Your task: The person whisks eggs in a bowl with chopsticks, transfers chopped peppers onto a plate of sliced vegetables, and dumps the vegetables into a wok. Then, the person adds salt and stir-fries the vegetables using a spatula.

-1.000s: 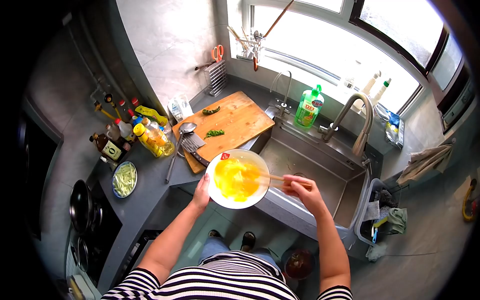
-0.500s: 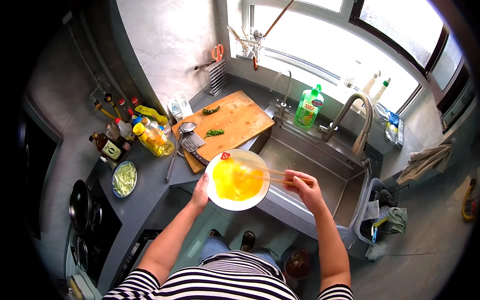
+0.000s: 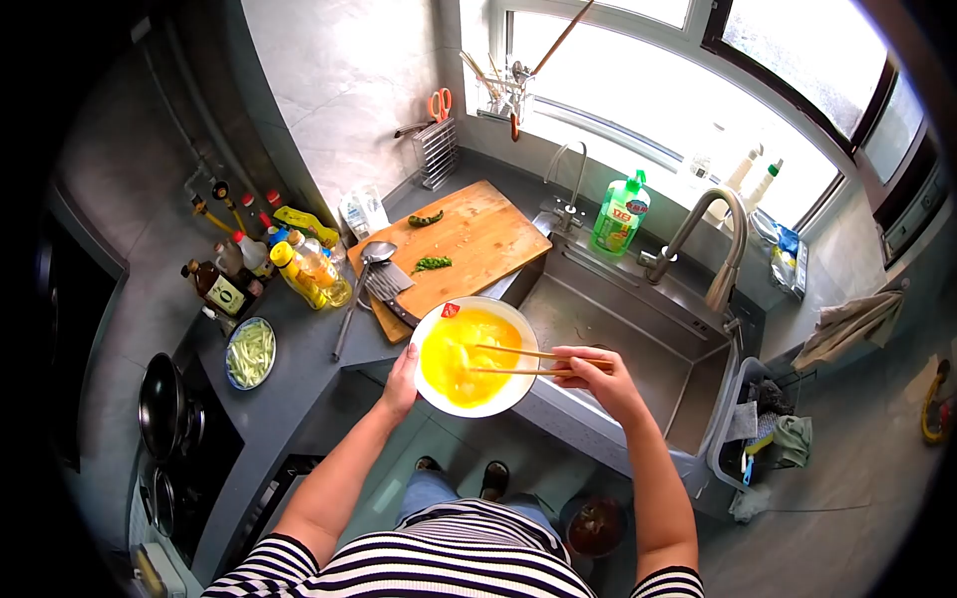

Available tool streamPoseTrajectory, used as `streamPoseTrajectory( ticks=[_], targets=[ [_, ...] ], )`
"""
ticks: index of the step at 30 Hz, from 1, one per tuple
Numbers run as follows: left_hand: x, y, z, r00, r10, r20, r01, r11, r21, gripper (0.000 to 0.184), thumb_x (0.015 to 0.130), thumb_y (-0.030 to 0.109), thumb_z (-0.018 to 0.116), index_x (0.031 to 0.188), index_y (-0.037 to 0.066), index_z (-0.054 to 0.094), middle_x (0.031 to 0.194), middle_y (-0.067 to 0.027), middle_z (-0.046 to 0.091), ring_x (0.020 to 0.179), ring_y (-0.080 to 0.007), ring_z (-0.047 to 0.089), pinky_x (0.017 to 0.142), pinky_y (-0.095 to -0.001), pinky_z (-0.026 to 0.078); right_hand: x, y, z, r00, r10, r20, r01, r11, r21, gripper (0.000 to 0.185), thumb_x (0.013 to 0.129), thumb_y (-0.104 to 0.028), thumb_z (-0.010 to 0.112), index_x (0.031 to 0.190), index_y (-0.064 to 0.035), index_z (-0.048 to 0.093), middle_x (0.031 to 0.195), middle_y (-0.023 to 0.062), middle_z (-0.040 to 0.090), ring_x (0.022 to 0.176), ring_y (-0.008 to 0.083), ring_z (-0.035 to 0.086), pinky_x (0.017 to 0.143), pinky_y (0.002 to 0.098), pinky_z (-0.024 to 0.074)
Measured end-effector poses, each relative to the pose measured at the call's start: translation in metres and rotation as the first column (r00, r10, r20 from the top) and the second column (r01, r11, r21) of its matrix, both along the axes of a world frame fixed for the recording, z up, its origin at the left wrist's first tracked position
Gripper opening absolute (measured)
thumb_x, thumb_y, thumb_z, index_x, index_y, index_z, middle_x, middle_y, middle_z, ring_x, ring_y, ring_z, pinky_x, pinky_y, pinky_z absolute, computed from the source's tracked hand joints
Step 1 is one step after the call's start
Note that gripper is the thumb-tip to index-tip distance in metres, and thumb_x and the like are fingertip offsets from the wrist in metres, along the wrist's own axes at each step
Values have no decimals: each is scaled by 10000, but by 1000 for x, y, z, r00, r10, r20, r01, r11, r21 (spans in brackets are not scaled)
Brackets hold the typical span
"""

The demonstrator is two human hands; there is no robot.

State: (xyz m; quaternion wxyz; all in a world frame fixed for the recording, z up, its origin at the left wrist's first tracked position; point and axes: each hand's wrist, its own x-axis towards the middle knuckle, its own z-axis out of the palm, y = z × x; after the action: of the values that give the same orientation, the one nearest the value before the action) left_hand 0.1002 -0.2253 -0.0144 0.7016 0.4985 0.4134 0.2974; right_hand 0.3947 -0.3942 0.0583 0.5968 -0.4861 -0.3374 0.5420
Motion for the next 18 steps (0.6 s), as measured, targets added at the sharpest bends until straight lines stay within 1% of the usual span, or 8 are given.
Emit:
streamPoseTrajectory(
  ticks=[1, 2, 5, 6, 8, 10, 15, 18],
  targets=[
    [1, -2, 2, 1000, -8, 3, 8, 1000, 13, 518, 1046, 393, 312, 1369, 3, 422, 1274, -98, 571, 1138, -155, 556, 975, -272, 426, -5, 4, 1, 999, 48, -8, -48, 999, -4, 286, 977, -132, 523, 1192, 31, 618, 993, 127, 678, 898, 191, 677, 840, 309, 566],
    [3, -4, 2, 1000, -16, 7, 16, 1000, 23, 518, 1046, 393, 312, 1369, 2, 421, 1274, -98, 571, 1138, -156, 556, 975, -272, 426, -11, 10, 2, 1000, -7, -2, 7, 1000, -5, 263, 972, -137, 542, 1158, 21, 640, 963, 102, 687, 857, 164, 681, 798, 288, 571],
    [4, -2, -24, 999, 15, -30, -12, 996, 86, 548, 1019, 478, 338, 1319, 46, 492, 1084, -67, 639, 897, -118, 618, 715, -244, 511, -17, 22, -18, 976, -66, 207, 58, 997, 43, 234, 961, -144, 571, 1106, 14, 665, 932, 87, 696, 812, 142, 683, 760, 272, 574],
    [4, -2, -26, 1000, 15, -7, -14, 996, 89, 548, 1021, 471, 337, 1324, 39, 485, 1112, -73, 630, 936, -125, 610, 760, -250, 502, -20, 23, -16, 975, -28, 221, 25, 1000, 15, 211, 951, -144, 593, 1065, 12, 679, 913, 85, 698, 779, 134, 682, 749, 266, 578],
    [5, -2, -29, 999, 16, 41, -20, 996, 92, 549, 1026, 458, 337, 1335, 25, 472, 1169, -85, 613, 1014, -139, 595, 848, -262, 485, -16, 20, -3, 973, -96, 210, 89, 995, 39, 211, 955, -138, 581, 1071, 10, 677, 906, 87, 697, 778, 138, 685, 735, 259, 579],
    [2, -5, -10, 995, -9, 97, 4, 998, 60, 547, 1030, 442, 337, 1346, 11, 456, 1221, -95, 589, 1081, -150, 567, 922, -272, 446, 0, 14, 5, 960, -147, 236, 145, 989, 28, 217, 951, -126, 582, 1093, 14, 668, 923, 100, 698, 809, 148, 693, 744, 262, 581],
    [0, -7, 2, 992, 3, 124, -4, 1000, 7, 540, 1036, 422, 336, 1359, 2, 437, 1264, -99, 568, 1126, -159, 547, 974, -279, 415, 8, -5, 12, 988, 154, 3, -153, 982, -109, 291, 946, -152, 595, 1167, 34, 631, 985, 127, 691, 837, 186, 697, 783, 293, 585],
    [-1, -3, -8, 998, -15, 56, 12, 999, 53, 543, 1032, 430, 340, 1351, 4, 450, 1257, -98, 575, 1124, -163, 547, 977, -282, 411, 5, 4, 11, 993, -4, 120, 5, 1000, -14, 300, 952, -158, 585, 1177, 37, 625, 1017, 136, 688, 863, 200, 697, 811, 314, 581]
  ],
)
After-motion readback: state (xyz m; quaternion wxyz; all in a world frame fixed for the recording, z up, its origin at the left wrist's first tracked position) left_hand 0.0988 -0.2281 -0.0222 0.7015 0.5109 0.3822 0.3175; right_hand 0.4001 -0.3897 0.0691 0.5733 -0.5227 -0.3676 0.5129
